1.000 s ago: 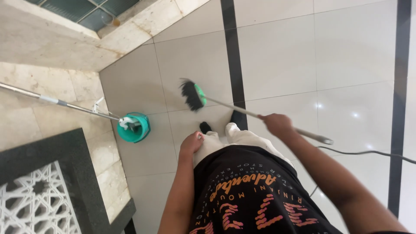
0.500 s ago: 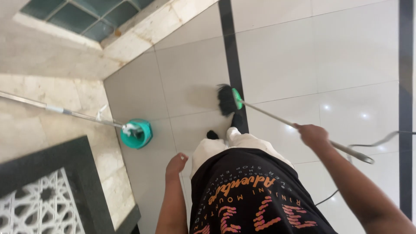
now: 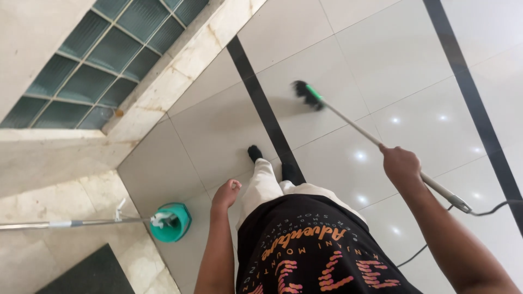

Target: Sweeping a tiled floor using a broom.

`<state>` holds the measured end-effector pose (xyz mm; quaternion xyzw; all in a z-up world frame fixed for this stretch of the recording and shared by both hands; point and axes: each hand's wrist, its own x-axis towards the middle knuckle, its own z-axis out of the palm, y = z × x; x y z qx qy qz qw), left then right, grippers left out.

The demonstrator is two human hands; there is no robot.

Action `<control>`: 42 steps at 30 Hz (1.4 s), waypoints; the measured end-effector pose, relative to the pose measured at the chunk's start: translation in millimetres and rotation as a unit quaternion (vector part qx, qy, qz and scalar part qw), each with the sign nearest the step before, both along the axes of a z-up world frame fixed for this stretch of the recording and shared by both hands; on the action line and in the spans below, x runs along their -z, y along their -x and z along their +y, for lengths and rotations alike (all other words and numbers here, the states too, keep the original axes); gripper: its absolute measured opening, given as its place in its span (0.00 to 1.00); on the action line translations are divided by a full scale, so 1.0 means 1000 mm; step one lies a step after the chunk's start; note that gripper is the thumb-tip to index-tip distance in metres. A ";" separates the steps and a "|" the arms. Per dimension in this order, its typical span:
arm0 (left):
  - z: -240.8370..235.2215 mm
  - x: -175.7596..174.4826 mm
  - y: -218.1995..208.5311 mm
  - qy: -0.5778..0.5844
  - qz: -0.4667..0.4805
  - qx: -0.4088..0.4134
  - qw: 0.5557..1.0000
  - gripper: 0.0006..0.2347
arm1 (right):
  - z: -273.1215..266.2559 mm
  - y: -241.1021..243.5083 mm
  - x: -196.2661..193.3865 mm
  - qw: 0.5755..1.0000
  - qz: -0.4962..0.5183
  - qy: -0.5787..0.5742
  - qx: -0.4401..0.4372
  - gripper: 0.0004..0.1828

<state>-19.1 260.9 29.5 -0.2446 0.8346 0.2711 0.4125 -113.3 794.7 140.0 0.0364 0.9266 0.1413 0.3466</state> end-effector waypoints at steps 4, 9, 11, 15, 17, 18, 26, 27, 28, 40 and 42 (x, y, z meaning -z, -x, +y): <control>-0.006 0.027 0.032 -0.019 0.044 0.042 0.998 0.13 | -0.034 0.020 0.033 0.995 -0.005 0.073 0.067 0.26; -0.030 0.054 0.051 0.002 0.012 0.126 0.992 0.16 | -0.140 0.060 0.060 0.981 -0.096 0.136 0.102 0.23; -0.047 0.059 0.066 0.003 -0.012 0.134 0.991 0.16 | -0.152 0.069 0.108 0.988 -0.049 0.136 0.058 0.23; -0.078 0.038 0.103 0.016 -0.053 0.107 0.993 0.17 | -0.165 0.102 0.124 0.986 -0.073 0.128 0.083 0.25; -0.100 0.043 0.127 0.026 -0.059 0.112 0.992 0.16 | -0.150 0.113 0.112 0.984 -0.082 0.110 0.112 0.25; -0.106 0.046 0.135 0.036 -0.066 0.111 0.991 0.16 | -0.139 0.115 0.104 0.982 -0.093 0.091 0.135 0.25; -0.147 0.070 0.225 0.045 -0.071 0.138 0.987 0.14 | -0.064 0.123 0.069 0.969 -0.070 -0.013 0.237 0.26; -0.146 0.069 0.239 0.034 -0.069 0.130 0.989 0.13 | -0.057 0.124 0.066 0.969 -0.065 -0.035 0.237 0.27; -0.143 0.068 0.253 0.034 -0.069 0.132 0.988 0.13 | -0.053 0.126 0.070 0.968 -0.065 -0.035 0.239 0.27; -0.054 0.050 0.321 0.036 -0.069 0.208 0.975 0.15 | -0.052 0.208 0.011 0.992 -0.049 -0.045 0.104 0.30; -0.040 0.044 0.325 0.036 -0.066 0.200 0.977 0.15 | -0.050 0.232 0.032 0.983 -0.090 0.029 0.155 0.24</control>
